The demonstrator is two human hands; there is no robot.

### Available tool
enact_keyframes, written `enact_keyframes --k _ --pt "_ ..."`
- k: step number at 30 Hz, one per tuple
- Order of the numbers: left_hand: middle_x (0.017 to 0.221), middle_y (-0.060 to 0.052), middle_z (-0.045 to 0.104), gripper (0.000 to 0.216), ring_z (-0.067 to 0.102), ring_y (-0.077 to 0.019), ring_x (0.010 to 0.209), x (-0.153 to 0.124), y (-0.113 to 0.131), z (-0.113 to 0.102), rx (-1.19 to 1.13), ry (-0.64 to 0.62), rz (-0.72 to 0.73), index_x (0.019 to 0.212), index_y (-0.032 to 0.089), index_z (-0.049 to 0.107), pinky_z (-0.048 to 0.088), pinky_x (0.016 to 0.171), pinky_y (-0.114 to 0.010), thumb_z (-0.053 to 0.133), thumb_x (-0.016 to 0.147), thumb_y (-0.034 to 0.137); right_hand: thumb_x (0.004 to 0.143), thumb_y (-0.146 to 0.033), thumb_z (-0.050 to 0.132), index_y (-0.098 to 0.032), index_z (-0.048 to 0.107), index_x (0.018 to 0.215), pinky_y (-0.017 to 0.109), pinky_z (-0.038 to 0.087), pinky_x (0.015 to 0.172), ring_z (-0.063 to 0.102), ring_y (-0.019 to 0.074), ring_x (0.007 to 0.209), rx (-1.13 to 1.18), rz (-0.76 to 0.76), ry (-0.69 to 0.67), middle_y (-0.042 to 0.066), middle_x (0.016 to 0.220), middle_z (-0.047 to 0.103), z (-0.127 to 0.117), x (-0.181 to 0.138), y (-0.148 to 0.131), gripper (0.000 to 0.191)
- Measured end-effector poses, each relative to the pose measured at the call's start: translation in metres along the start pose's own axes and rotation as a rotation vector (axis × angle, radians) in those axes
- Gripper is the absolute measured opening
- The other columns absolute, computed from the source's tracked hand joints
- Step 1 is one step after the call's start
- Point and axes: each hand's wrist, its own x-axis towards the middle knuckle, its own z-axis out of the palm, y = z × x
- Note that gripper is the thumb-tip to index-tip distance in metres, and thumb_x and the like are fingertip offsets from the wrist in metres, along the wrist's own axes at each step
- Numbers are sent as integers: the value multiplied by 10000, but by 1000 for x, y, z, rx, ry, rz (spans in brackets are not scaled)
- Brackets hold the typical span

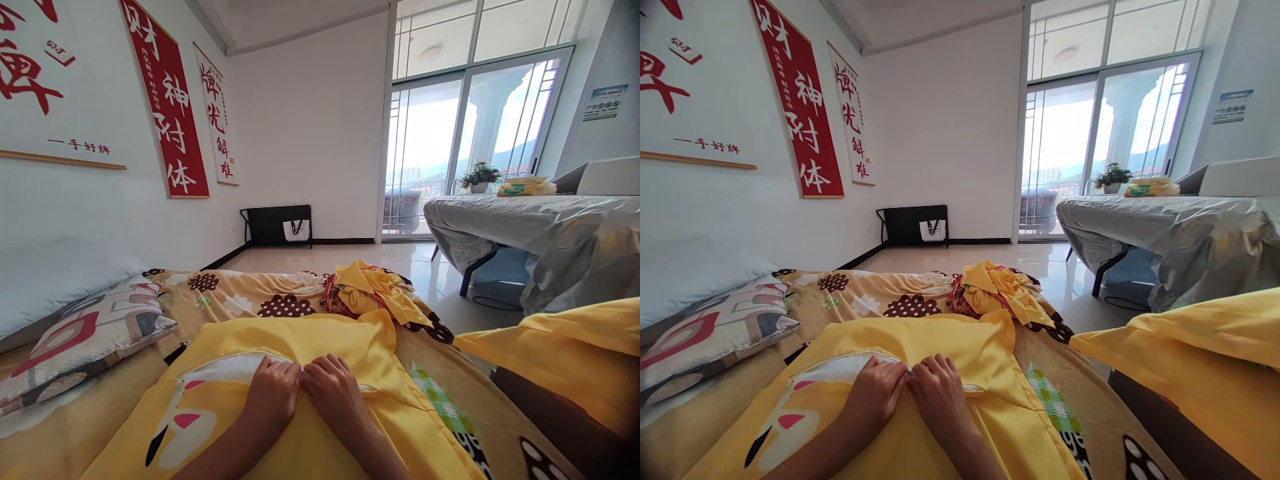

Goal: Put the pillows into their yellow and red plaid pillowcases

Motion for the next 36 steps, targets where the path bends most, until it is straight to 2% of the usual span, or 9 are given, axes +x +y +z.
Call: enact_keyframes --k 6,9,15,21,28,32,34,36 --pt "832 -73 677 292 611 -246 805 -3 -2 1 -2 10 3 840 178 623 391 747 -387 347 928 141 875 -106 579 -202 618 763 281 352 708 542 162 747 -77 -54 -12 3 770 629 6 -4 4 152" --pt "868 -74 655 257 581 -237 845 -5 -8 -2 -114 64 -33 822 181 611 410 755 -362 376 922 155 884 -116 570 -203 617 749 282 338 707 537 151 731 -78 -81 3 -4 752 627 4 -3 4 168" --pt "839 -53 663 249 580 -215 826 -18 -36 -7 -309 127 -141 818 194 594 418 769 -346 379 938 228 900 -122 549 -196 622 736 275 316 706 532 138 712 -21 -82 18 -8 727 630 -4 0 9 194" --pt "783 -29 707 265 604 -203 729 -36 -62 -13 -312 159 -205 831 211 600 413 733 -342 365 935 272 919 -133 512 -194 612 743 271 313 700 527 141 707 20 -86 5 -3 735 627 -5 0 11 212" --pt "780 -26 717 278 612 -197 704 -50 -75 -11 -305 189 -268 826 223 611 405 709 -331 359 933 274 936 -166 488 -199 616 770 280 366 709 554 155 734 -3 -97 -64 19 769 637 -6 1 12 212" --pt "777 -31 706 288 611 -195 710 -54 -77 -7 -314 204 -268 836 216 611 394 719 -337 350 945 267 956 -192 436 -208 641 946 314 423 749 578 186 832 31 -98 -57 56 899 662 -12 1 3 207" --pt "785 -40 702 289 612 -205 735 -55 -77 -4 -306 211 -257 831 213 613 395 718 -340 352 944 264 966 -190 404 -214 630 1060 325 434 778 584 191 890 71 -131 -34 72 987 673 -14 4 -8 247" --pt "809 -49 703 294 614 -216 763 -54 -77 -3 -297 217 -249 837 210 616 398 721 -343 346 944 254 974 -178 382 -220 630 1089 322 427 787 588 186 911 92 -169 -42 71 1017 683 -14 11 -22 276"
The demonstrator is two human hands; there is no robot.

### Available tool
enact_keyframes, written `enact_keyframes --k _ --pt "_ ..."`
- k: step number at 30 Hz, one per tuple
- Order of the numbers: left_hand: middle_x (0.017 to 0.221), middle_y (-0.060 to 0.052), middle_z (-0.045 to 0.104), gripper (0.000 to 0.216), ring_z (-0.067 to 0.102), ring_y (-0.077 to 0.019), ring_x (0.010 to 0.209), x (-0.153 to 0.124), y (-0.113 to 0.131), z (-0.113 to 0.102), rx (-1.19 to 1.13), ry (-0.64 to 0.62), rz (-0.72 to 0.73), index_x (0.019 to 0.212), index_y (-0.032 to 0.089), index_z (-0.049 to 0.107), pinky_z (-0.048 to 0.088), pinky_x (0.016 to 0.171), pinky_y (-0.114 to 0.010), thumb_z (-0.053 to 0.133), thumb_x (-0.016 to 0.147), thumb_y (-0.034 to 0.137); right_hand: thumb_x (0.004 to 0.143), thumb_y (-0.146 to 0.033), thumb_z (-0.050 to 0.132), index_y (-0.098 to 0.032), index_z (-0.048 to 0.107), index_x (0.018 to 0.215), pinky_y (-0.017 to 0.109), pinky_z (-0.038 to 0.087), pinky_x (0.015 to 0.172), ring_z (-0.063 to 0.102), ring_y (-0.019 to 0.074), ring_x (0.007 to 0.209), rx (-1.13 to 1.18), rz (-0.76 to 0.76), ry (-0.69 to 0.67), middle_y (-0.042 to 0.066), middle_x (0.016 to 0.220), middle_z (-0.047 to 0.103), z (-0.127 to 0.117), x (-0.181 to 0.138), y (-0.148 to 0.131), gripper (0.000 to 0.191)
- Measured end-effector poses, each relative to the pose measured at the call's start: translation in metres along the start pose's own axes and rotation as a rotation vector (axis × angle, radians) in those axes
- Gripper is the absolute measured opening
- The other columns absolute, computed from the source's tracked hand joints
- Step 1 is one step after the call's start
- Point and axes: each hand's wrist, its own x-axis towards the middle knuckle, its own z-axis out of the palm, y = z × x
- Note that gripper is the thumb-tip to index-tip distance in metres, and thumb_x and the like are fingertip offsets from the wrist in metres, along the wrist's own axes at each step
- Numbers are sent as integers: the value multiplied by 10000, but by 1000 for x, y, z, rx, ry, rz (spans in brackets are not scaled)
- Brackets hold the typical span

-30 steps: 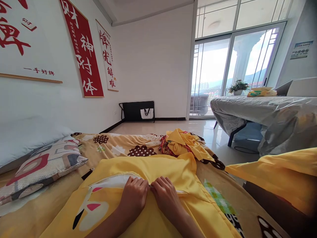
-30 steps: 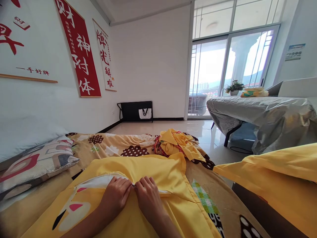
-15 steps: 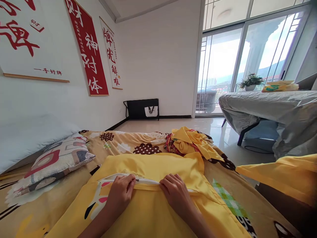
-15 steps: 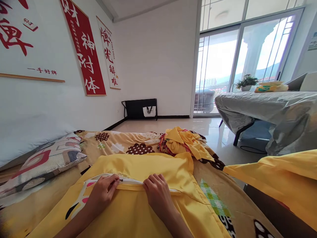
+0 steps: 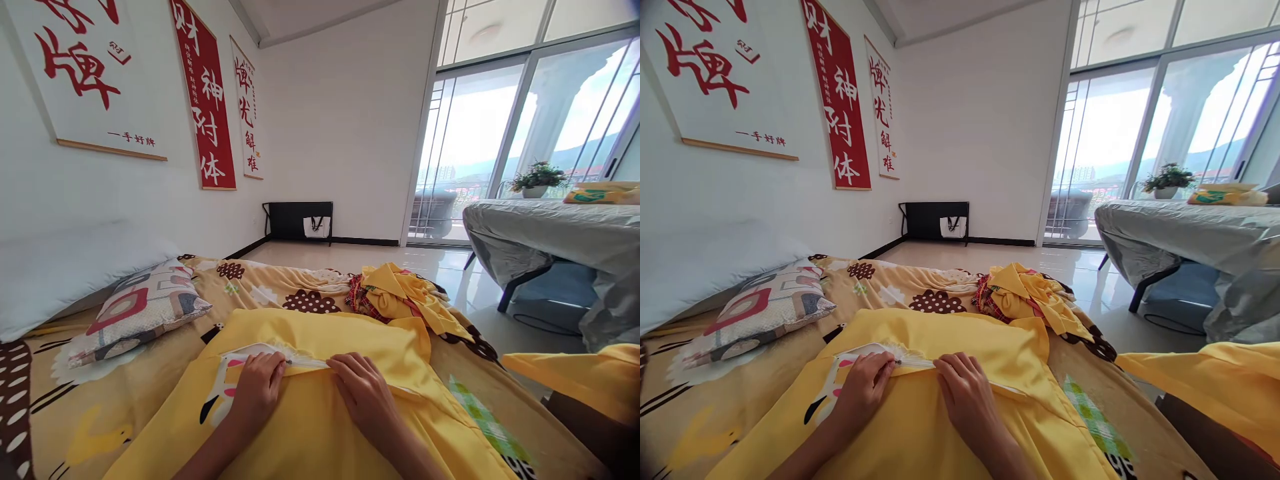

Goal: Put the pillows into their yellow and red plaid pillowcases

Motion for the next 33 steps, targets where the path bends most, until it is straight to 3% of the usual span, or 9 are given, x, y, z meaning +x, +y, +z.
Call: enact_keyframes --k 3,9,19,33 --pt "818 -48 707 297 620 -216 765 3 1 1 0 3 6 841 211 610 400 725 -342 334 946 238 965 -159 412 -231 663 1004 313 397 766 594 172 863 -35 24 -79 38 943 704 10 23 -22 265" --pt "721 -28 679 317 614 -205 700 7 2 2 17 -2 28 777 213 553 383 707 -337 300 966 241 882 -131 542 -216 675 793 314 356 746 593 190 867 -190 209 -234 27 866 692 43 58 -50 181" --pt "740 -17 699 287 614 -194 664 -1 -19 -4 -7 -22 -7 801 223 572 369 703 -326 328 952 230 865 -112 603 -225 656 805 289 343 751 534 162 811 -139 91 -66 -7 809 647 76 35 -27 139" --pt "880 -10 727 285 635 -183 812 -7 -49 -32 -100 -40 -74 854 221 633 368 789 -334 372 950 280 884 -117 556 -225 662 816 302 342 764 530 171 804 -66 55 0 16 805 648 78 34 -27 165"
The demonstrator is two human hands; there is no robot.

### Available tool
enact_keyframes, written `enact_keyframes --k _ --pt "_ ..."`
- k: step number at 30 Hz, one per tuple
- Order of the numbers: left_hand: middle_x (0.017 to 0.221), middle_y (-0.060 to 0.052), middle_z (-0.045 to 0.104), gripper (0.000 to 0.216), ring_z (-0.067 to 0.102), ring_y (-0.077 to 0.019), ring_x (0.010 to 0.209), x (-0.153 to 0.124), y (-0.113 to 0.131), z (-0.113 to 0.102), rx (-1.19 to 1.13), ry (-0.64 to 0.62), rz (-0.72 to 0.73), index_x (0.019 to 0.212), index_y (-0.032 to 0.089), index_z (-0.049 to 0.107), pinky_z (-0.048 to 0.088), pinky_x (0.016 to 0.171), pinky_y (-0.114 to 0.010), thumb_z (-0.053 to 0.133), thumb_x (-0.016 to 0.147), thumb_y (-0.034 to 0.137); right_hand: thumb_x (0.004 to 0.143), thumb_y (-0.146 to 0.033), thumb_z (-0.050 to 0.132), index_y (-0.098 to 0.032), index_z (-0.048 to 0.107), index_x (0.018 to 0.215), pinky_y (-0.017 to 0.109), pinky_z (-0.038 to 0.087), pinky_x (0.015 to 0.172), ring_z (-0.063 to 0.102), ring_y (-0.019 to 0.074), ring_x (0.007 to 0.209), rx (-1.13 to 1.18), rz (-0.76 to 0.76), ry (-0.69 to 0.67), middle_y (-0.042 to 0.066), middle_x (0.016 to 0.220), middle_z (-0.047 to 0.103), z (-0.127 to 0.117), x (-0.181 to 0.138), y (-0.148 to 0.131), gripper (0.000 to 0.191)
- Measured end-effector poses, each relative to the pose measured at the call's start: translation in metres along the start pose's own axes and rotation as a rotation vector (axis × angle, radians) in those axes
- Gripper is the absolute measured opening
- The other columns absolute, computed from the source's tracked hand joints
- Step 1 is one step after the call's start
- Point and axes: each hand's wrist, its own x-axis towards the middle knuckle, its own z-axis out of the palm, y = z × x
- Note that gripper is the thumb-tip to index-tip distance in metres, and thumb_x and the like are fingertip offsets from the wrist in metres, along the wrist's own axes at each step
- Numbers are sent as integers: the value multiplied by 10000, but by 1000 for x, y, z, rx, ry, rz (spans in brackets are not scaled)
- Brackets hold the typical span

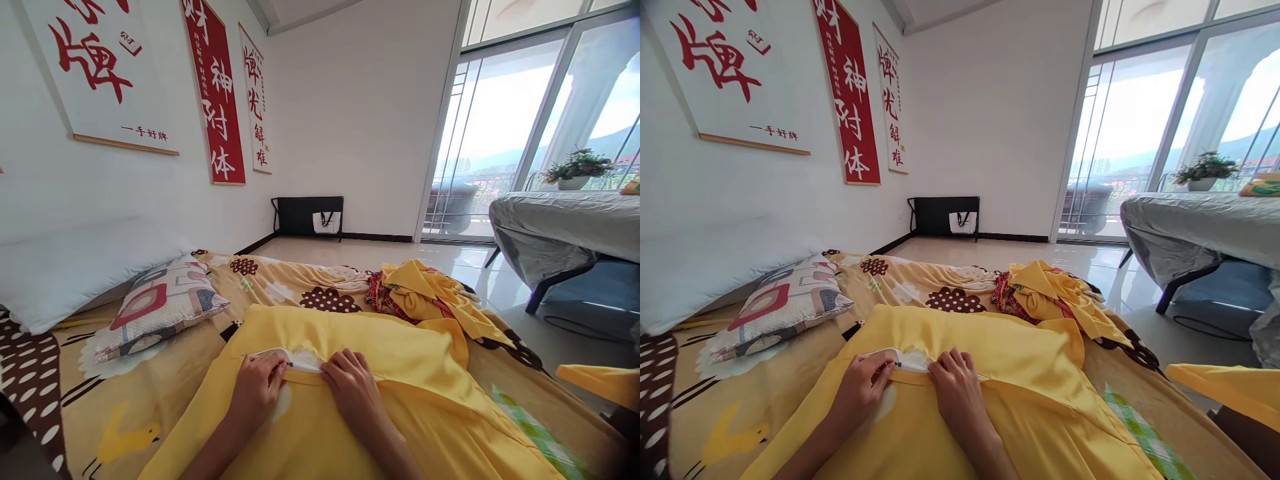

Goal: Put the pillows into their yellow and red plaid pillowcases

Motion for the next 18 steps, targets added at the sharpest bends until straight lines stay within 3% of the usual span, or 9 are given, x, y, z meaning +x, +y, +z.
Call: enact_keyframes --k 7,12,14,18 --pt "845 -1 707 253 626 -186 801 -3 -4 3 -80 29 12 805 220 597 376 806 -339 385 936 259 888 -125 537 -218 654 862 301 354 759 515 177 806 57 -9 6 20 823 632 -4 0 -6 151" --pt "886 -13 699 236 620 -201 852 -1 -3 12 -71 37 60 845 212 586 376 798 -351 369 937 231 872 -94 516 -214 646 992 314 345 791 513 193 873 -2 -47 113 52 961 632 -4 11 -27 214" --pt "888 -14 696 250 616 -203 851 0 -3 11 -66 27 69 850 214 581 372 789 -353 353 949 240 863 -79 531 -233 652 969 311 333 790 522 185 877 -31 -69 70 34 968 644 -3 22 -38 223" --pt "848 -19 685 297 607 -198 803 -1 -2 10 -58 30 74 823 210 566 365 766 -350 311 969 253 842 -114 596 -224 660 820 318 314 767 551 183 850 -127 -13 -166 12 856 667 4 40 -56 129"
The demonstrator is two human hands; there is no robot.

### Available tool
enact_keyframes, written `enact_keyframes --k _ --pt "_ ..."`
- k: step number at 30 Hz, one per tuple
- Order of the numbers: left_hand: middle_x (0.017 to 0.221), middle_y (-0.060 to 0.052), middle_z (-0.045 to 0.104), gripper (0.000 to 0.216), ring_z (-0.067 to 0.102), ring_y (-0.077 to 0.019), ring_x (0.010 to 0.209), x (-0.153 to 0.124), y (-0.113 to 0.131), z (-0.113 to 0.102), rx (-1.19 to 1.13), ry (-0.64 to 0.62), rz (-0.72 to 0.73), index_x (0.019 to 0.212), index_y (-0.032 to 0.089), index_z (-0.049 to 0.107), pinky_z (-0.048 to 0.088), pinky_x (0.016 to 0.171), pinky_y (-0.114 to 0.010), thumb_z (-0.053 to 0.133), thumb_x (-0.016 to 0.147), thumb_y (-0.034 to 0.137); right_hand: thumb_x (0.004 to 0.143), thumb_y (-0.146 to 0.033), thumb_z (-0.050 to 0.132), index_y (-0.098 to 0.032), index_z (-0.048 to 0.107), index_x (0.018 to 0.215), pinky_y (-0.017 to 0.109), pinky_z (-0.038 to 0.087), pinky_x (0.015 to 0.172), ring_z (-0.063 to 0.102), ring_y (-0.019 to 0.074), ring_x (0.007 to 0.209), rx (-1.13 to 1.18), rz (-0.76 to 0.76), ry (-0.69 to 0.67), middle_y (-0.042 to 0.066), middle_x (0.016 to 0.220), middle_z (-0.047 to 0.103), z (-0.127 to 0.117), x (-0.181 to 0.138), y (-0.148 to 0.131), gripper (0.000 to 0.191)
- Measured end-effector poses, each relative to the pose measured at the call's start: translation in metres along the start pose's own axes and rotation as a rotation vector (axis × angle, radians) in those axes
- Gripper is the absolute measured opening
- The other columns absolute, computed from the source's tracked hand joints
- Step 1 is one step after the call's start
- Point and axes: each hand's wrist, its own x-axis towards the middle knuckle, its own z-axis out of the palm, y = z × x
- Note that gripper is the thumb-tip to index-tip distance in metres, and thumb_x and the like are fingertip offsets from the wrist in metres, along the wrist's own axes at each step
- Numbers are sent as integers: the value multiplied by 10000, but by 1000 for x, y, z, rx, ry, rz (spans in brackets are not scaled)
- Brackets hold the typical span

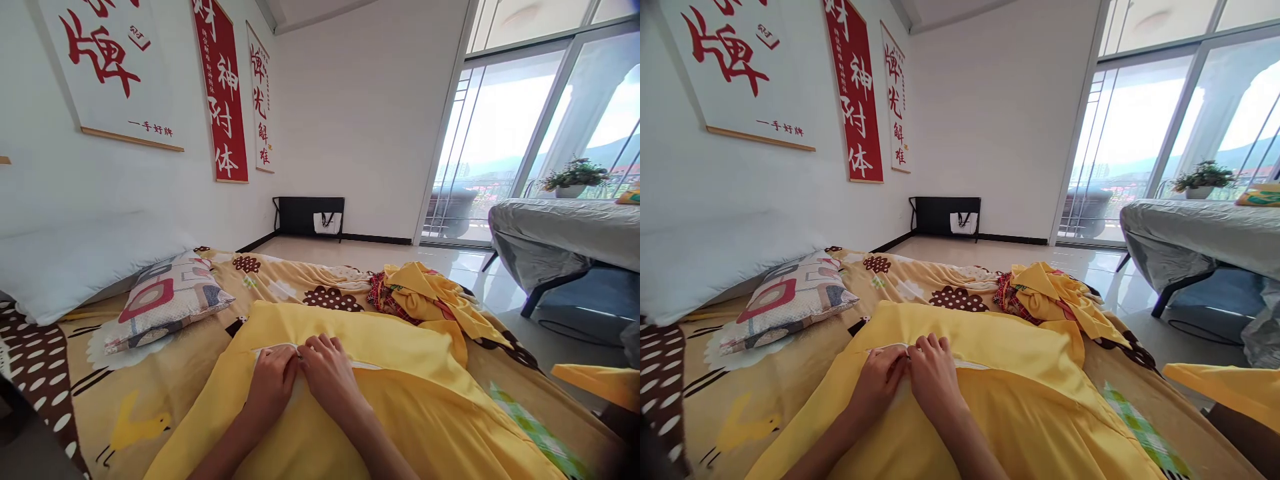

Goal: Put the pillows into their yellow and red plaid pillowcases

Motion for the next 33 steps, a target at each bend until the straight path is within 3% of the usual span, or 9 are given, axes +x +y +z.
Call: enact_keyframes --k 4,11,15,19,24,33 --pt "836 -15 687 302 603 -197 783 -3 -3 2 8 11 -4 813 211 571 360 759 -348 317 968 260 884 -133 581 -218 671 781 298 309 754 568 161 817 33 67 -72 -2 789 678 13 0 1 161" --pt "788 2 684 268 603 -184 758 -3 -11 -4 -74 -25 -68 772 214 583 364 772 -332 395 940 304 857 -126 637 -227 684 794 267 295 713 539 138 743 153 -4 108 -28 737 665 30 -12 13 128" --pt "725 7 653 268 578 -169 704 0 -12 -10 -146 -47 -122 736 214 586 380 748 -310 432 919 335 847 -109 639 -224 676 789 265 286 695 514 139 706 214 -47 194 -28 709 650 30 -11 13 134" --pt "794 -30 659 245 589 -192 789 4 -11 -15 -211 -7 -163 757 211 600 417 722 -292 456 894 354 884 -109 574 -215 665 802 267 283 688 495 145 689 255 -68 269 -16 684 621 23 -12 12 162" --pt "787 -24 686 273 604 -181 754 7 -10 -23 -273 -58 -226 776 214 626 435 706 -275 461 892 398 928 -136 511 -213 659 839 274 285 695 491 147 689 289 -84 317 -6 693 613 16 -12 12 189" --pt "863 -21 724 278 608 -208 804 -9 -49 -30 -75 63 -226 813 239 638 382 841 -354 429 908 396 921 -128 507 -212 651 776 288 283 706 502 150 686 255 -69 291 -5 665 601 22 -13 15 221"
